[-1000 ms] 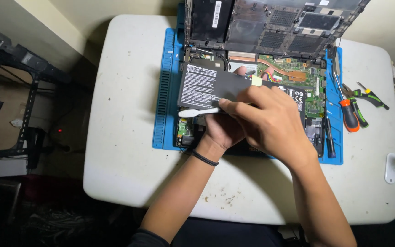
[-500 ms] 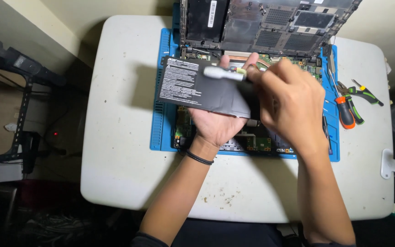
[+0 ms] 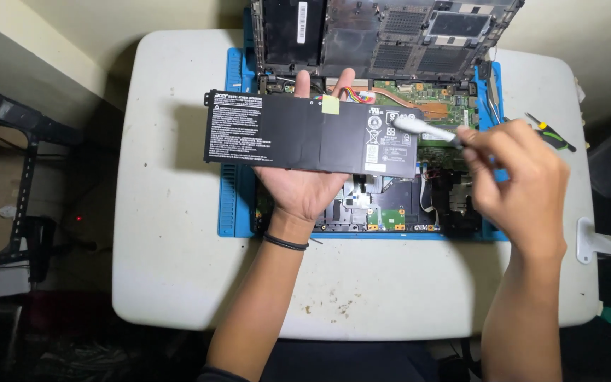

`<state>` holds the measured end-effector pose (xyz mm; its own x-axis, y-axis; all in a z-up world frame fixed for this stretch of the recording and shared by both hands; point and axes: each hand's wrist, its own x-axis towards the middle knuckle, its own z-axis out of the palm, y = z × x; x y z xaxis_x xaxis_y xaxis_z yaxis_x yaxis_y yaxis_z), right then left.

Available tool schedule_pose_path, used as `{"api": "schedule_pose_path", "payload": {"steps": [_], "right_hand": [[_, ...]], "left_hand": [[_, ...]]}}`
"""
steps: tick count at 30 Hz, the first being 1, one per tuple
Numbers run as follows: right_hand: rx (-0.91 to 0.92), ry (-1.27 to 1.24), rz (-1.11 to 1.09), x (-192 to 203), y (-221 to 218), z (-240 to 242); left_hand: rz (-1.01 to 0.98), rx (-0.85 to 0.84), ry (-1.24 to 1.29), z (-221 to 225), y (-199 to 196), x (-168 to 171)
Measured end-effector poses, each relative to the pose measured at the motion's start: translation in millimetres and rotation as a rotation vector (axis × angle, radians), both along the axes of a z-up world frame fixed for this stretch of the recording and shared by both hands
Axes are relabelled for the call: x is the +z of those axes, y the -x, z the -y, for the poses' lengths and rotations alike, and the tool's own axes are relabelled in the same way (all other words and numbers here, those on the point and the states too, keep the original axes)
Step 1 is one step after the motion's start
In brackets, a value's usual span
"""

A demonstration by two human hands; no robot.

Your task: Cleaning a laptop battery with a cotton swab and then installing it into the laptop using a screwdriver

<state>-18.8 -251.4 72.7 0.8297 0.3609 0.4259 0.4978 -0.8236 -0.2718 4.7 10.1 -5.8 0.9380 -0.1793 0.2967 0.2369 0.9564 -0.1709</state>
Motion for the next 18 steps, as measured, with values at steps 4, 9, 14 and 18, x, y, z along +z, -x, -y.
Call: {"api": "schedule_pose_path", "payload": {"steps": [4, 9, 14, 18], "right_hand": [[0.099, -0.113, -0.093, 12.6, 4.2, -6.4], [-0.012, -0.156, -0.099, -4.7, -3.7, 11.4], [0.153, -0.241, -0.270, -5.2, -0.5, 8.7], [-0.056, -0.153, 0.005, -25.2, -10.1, 24.1]], "left_hand": [[-0.030, -0.022, 0.048, -0.4, -1.9, 2.4], [0.002, 0.016, -0.006, 1.1, -1.0, -1.3], [-0.035, -0.026, 0.063, -1.8, -0.2, -1.2], [0.031, -0.020, -0.016, 0.4, 0.4, -2.1]]}}
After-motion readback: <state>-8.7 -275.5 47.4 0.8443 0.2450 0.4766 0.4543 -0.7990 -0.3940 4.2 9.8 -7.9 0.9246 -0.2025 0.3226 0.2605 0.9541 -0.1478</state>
